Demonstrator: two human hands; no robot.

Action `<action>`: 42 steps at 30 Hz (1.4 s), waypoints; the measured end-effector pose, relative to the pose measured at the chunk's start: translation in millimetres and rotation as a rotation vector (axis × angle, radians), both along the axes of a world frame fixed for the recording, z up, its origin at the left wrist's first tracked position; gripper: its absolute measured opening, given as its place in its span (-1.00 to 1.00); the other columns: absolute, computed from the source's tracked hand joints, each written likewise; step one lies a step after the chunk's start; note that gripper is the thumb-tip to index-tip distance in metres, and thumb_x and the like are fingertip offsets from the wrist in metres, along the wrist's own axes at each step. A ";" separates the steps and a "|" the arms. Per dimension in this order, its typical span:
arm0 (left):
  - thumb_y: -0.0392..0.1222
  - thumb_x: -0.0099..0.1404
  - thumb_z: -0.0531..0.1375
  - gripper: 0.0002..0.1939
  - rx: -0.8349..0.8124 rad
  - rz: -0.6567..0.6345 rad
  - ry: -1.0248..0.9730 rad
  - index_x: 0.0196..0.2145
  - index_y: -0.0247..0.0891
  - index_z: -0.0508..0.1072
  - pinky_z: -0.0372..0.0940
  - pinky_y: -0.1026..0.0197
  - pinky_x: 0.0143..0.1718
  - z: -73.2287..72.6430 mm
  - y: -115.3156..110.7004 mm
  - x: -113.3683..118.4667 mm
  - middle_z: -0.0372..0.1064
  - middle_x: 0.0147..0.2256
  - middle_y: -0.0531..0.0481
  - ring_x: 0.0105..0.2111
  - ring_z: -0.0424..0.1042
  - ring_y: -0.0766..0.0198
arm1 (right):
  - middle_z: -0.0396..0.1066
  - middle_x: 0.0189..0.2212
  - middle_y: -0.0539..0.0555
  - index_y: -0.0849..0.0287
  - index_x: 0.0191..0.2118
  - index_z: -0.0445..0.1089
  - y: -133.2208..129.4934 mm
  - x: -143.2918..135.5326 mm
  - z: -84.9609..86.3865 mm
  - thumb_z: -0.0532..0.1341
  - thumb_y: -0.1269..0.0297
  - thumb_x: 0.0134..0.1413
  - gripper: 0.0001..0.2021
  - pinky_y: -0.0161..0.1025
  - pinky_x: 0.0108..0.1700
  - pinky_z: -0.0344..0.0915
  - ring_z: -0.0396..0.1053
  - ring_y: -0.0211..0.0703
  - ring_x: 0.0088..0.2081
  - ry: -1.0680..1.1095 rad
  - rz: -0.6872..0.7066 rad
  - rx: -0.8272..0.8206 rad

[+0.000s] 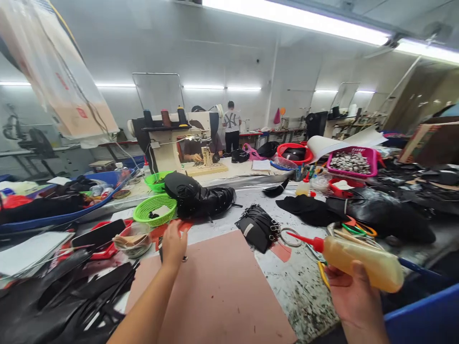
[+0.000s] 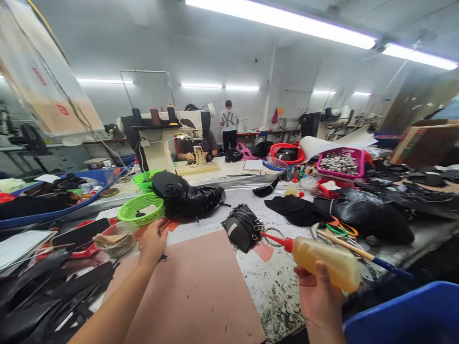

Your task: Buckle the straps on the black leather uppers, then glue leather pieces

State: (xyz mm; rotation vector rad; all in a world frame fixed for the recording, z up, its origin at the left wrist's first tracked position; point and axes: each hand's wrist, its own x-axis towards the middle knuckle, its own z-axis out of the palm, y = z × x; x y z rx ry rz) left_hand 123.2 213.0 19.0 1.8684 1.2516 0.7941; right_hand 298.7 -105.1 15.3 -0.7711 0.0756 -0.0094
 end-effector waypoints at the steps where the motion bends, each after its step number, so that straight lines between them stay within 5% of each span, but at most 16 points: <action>1: -0.29 0.23 0.11 -0.69 0.017 -0.099 0.049 -0.05 -0.30 0.30 0.10 -0.03 0.07 -6.8 -14.1 16.7 0.20 0.07 -0.15 0.07 0.18 0.10 | 0.39 -0.53 -0.15 0.08 -0.28 0.42 1.7 0.7 -1.4 0.49 0.10 -0.69 -0.39 -0.47 -0.64 0.32 0.28 -0.37 -0.60 0.009 0.005 0.005; 4: -0.22 0.19 0.17 -0.82 -0.005 -0.346 0.208 -0.25 -0.33 0.41 0.30 0.07 -0.21 -30.1 -59.5 70.6 0.44 -0.30 -0.06 -0.30 0.43 0.20 | 0.40 -0.51 -0.13 0.08 -0.27 0.42 5.6 2.9 -5.5 0.47 0.10 -0.58 -0.45 -0.47 -0.63 0.31 0.28 -0.37 -0.59 0.020 0.020 0.013; 9: -0.12 0.12 0.24 -0.55 0.157 -0.480 0.321 -0.04 -0.32 0.31 0.11 -0.11 0.03 -44.5 -91.0 140.5 0.27 0.00 -0.17 0.03 0.22 0.05 | 0.43 -0.48 -0.12 0.07 -0.27 0.42 -3.6 6.9 -8.7 0.47 0.10 -0.61 -0.43 -0.43 -0.64 0.33 0.32 -0.32 -0.58 -0.017 0.007 -0.016; 13: -0.12 0.21 0.15 -0.74 0.198 -0.548 0.353 -0.19 -0.33 0.39 0.14 -0.08 -0.02 -36.1 -86.1 160.2 0.37 -0.16 -0.10 -0.11 0.33 0.13 | 0.44 -0.49 -0.09 0.09 -0.31 0.42 -24.0 17.8 -16.1 0.46 0.09 -0.57 -0.48 -0.41 -0.63 0.35 0.34 -0.28 -0.56 -0.071 -0.008 -0.060; 19: -0.10 0.28 -0.03 -0.72 0.206 -0.624 0.281 -0.23 -0.21 0.43 0.13 0.13 -0.10 -1.6 -74.7 115.7 0.42 -0.21 -0.11 -0.15 0.33 0.13 | 0.44 -0.50 -0.07 0.08 -0.30 0.42 -39.1 27.6 -25.0 0.45 0.11 -0.54 -0.50 -0.39 -0.64 0.35 0.37 -0.23 -0.54 -0.074 -0.033 -0.060; 23: -0.15 0.06 0.17 -0.80 0.070 -0.780 0.361 -0.32 -0.07 0.51 0.16 0.16 -0.17 20.4 -61.0 56.4 0.47 -0.25 -0.03 -0.18 0.37 0.04 | 0.42 -0.57 -0.09 0.12 -0.36 0.43 -29.6 21.4 -21.6 0.44 0.06 -0.53 -0.53 -0.40 -0.66 0.32 0.29 -0.30 -0.63 0.002 -0.017 -0.019; 25: -0.26 -0.09 0.22 -0.68 -0.012 -0.800 0.403 -0.31 -0.03 0.52 0.16 0.15 -0.14 20.3 -58.3 31.1 0.47 -0.20 -0.01 -0.17 0.38 0.01 | 0.43 -0.55 -0.08 0.11 -0.35 0.43 -24.1 18.1 -20.5 0.43 0.06 -0.50 -0.55 -0.39 -0.66 0.30 0.28 -0.31 -0.63 0.005 0.011 -0.005; 28: -0.28 -0.21 0.26 -0.42 -0.110 -0.626 0.375 -0.12 -0.11 0.44 0.12 0.05 -0.05 7.4 -62.0 7.7 0.34 -0.02 -0.12 -0.06 0.31 -0.09 | 0.43 -0.52 -0.06 0.10 -0.33 0.43 -19.3 13.7 -19.2 0.42 0.07 -0.46 -0.56 -0.38 -0.65 0.29 0.28 -0.29 -0.61 0.001 0.053 0.008; 31: -0.27 -0.32 0.30 -0.42 -0.270 -0.394 0.262 -0.22 -0.27 0.42 0.13 -0.06 -0.09 -8.3 -72.7 1.1 0.44 -0.24 -0.20 -0.13 0.33 -0.19 | 0.43 -0.52 -0.08 0.10 -0.32 0.43 -18.4 8.9 -16.5 0.44 0.08 -0.51 -0.53 -0.39 -0.63 0.30 0.29 -0.31 -0.60 0.047 0.093 0.045; 34: -0.27 -0.34 0.30 -0.63 -0.504 -0.323 0.097 -0.44 -0.30 0.40 0.25 -0.01 -0.29 -15.7 -90.2 3.9 0.41 -0.53 -0.09 -0.40 0.40 -0.08 | 0.44 -0.49 -0.10 0.08 -0.30 0.43 -18.9 3.8 -13.4 0.45 0.09 -0.53 -0.51 -0.41 -0.62 0.30 0.31 -0.30 -0.57 0.057 0.116 0.072; 39: -0.04 -0.06 0.22 -0.63 -0.783 -0.126 -0.340 -0.29 -0.24 0.30 0.29 0.24 -0.47 -6.9 -131.8 13.7 0.43 -0.45 -0.02 -0.47 0.42 0.23 | 0.46 -0.47 -0.03 0.03 -0.22 0.41 -19.3 -7.4 -8.2 0.43 -0.02 -0.51 -0.43 -0.33 -0.61 0.34 0.37 -0.20 -0.53 -0.037 0.188 0.023; 42: -0.02 -0.05 0.25 -0.60 -0.839 -0.124 -0.511 -0.28 -0.27 0.33 0.18 0.34 -0.64 5.9 -152.5 16.4 0.44 -0.42 -0.04 -0.52 0.39 0.29 | 0.47 -0.46 -0.01 -0.02 -0.21 0.41 -17.3 -16.7 -0.4 0.43 -0.07 -0.54 -0.41 -0.30 -0.62 0.34 0.41 -0.11 -0.47 -0.166 0.273 -0.024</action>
